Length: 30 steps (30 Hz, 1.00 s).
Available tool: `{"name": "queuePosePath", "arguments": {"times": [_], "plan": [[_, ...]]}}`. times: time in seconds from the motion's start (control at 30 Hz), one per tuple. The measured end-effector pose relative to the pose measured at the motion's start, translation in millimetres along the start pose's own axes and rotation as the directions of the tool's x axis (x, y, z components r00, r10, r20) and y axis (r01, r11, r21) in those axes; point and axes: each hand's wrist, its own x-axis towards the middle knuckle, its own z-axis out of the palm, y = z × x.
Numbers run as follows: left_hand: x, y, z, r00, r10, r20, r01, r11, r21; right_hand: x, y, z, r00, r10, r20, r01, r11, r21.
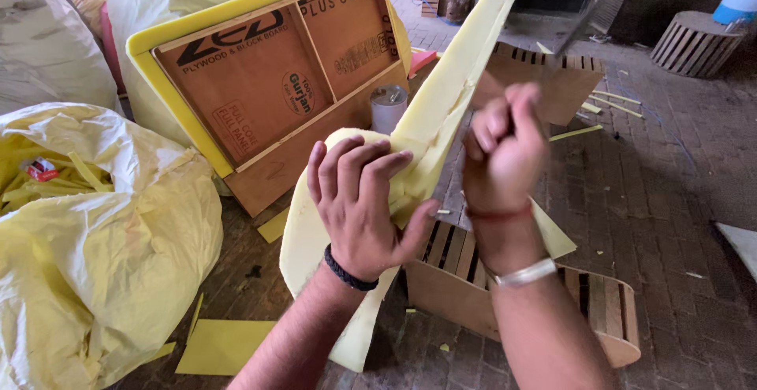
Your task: The person trims excess yellow foam from the edges of a wooden furniture frame using a long blade, pulling off trimmed foam strips by hand. They pick up foam pieces from the floor, press foam sheets onto the frame, and cut away overhanging material piece by piece.
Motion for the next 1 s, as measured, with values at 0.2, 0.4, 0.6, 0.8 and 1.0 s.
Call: {"name": "queuePosePath", "arguments": {"times": [0.2, 0.4, 0.6, 0.8, 1.0], "plan": [[3.9, -0.3, 0.3, 0.999, -0.016, -0.029, 0.016, 1.000, 0.012, 10.6, -2.3, 20.1, 0.999, 0.027, 0.017, -0.028, 0.997, 0.067], [-1.6, 6.3, 5.3, 0.999, -0.029, -0.024, 0.029, 1.000, 0.004, 5.3, -10.4, 15.9, 0.998, -0.024, 0.051, 0.015, 0.984, 0.180], [-2.4, 9.6, 4.4, 1.000, -0.019, -0.006, 0.019, 1.000, -0.021, 2.2, -11.3, 9.8, 0.998, -0.049, 0.049, 0.037, 0.977, 0.208], [16.7, 7.7, -13.9, 0.999, 0.031, 0.028, -0.028, 0.993, -0.111, -17.8, -17.9, 3.2, 0.999, 0.037, 0.021, -0.039, 0.991, 0.124], [39.7, 0.4, -18.9, 0.966, 0.105, 0.238, -0.071, 0.986, -0.148, -60.7, -14.0, -17.6, 0.989, 0.099, -0.106, -0.087, 0.990, 0.115]]}}
